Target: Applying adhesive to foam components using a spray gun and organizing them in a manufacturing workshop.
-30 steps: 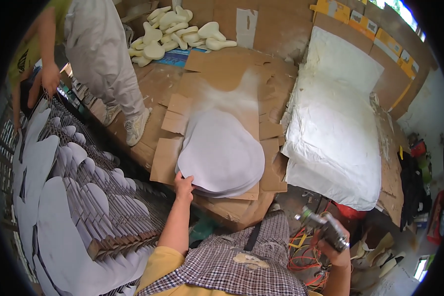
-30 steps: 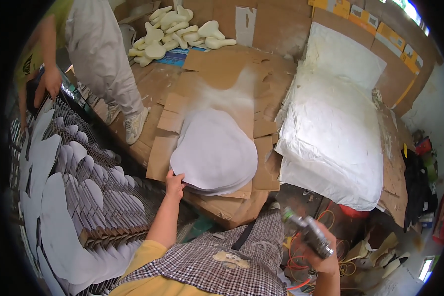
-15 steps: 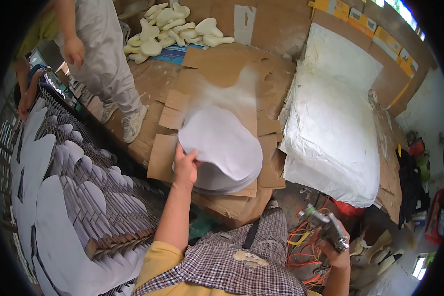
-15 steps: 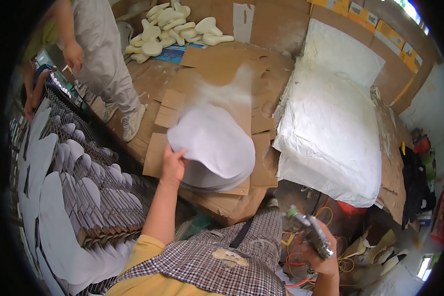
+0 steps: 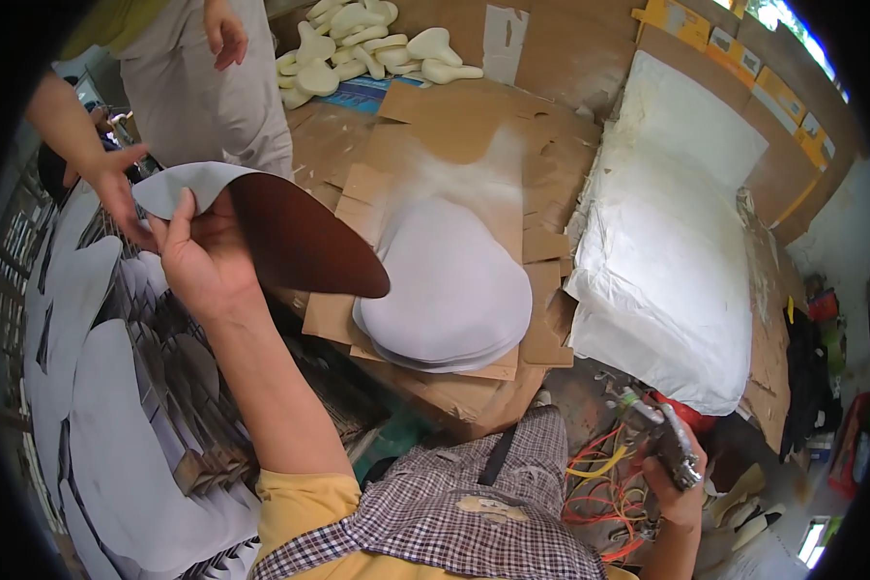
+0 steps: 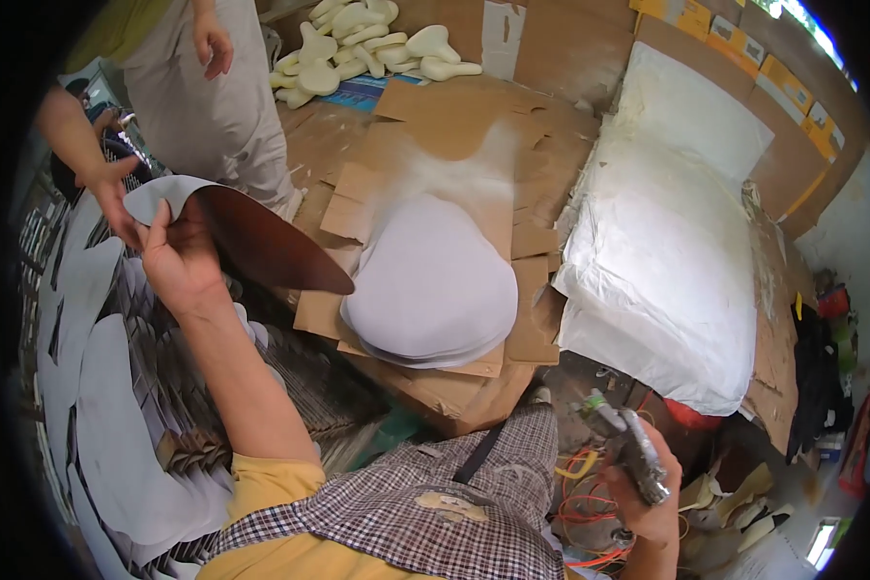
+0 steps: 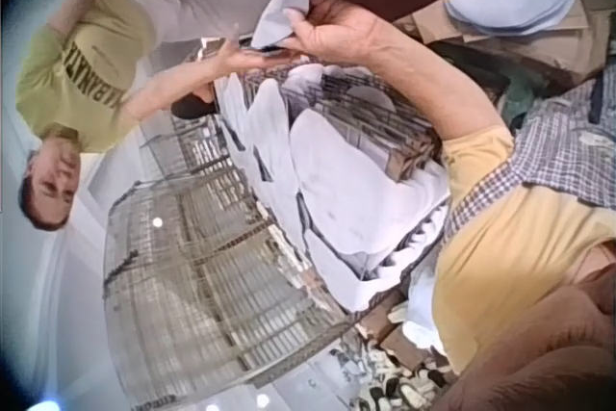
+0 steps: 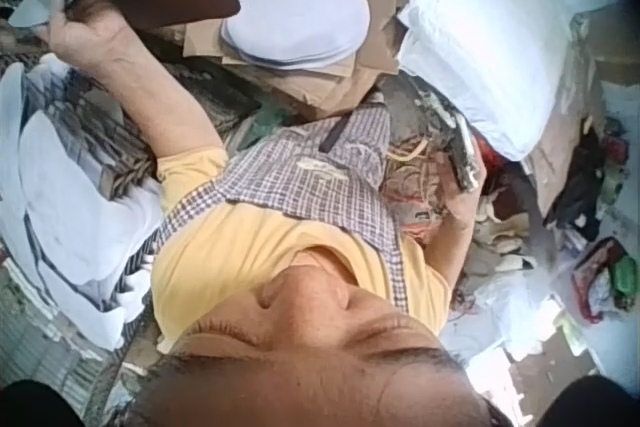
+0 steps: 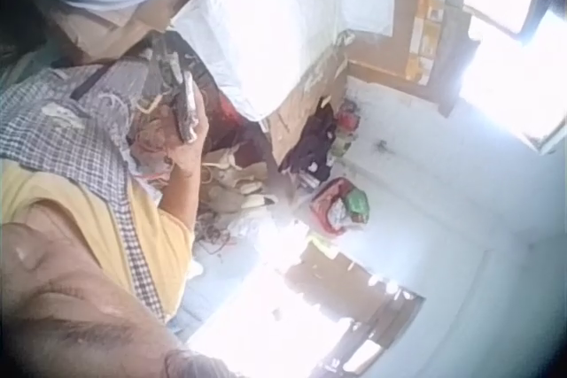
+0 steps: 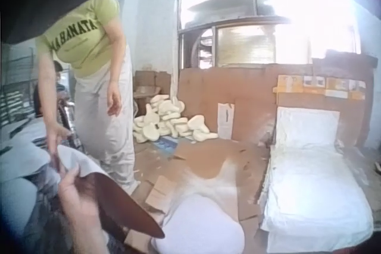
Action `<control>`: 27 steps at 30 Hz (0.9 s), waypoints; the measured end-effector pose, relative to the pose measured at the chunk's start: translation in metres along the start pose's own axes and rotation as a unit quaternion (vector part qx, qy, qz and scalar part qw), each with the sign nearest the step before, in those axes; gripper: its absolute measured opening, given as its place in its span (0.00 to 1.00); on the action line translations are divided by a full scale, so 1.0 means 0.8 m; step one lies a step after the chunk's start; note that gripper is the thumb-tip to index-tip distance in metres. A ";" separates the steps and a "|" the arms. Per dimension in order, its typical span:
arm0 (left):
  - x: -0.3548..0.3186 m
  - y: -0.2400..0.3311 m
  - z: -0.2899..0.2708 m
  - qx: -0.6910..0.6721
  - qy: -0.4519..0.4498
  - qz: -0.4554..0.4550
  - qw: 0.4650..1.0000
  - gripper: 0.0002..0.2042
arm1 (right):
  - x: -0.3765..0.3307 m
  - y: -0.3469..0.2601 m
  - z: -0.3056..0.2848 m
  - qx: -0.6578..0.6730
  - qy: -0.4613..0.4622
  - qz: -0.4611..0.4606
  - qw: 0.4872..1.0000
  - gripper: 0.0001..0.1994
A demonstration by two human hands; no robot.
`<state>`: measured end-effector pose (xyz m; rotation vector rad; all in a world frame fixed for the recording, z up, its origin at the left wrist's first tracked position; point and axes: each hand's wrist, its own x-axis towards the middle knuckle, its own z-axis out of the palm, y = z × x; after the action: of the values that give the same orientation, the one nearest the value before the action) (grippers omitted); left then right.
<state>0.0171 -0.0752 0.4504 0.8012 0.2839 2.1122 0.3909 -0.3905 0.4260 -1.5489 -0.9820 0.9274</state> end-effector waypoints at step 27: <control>-0.146 -0.091 -0.132 0.182 0.176 -0.187 0.949 0.21 | 0.050 0.005 0.032 0.007 -0.007 0.000 1.000 0.26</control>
<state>0.0485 -0.1125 0.2837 0.5134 0.9622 1.8491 0.3824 -0.3445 0.4146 -1.5324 -0.9821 0.9450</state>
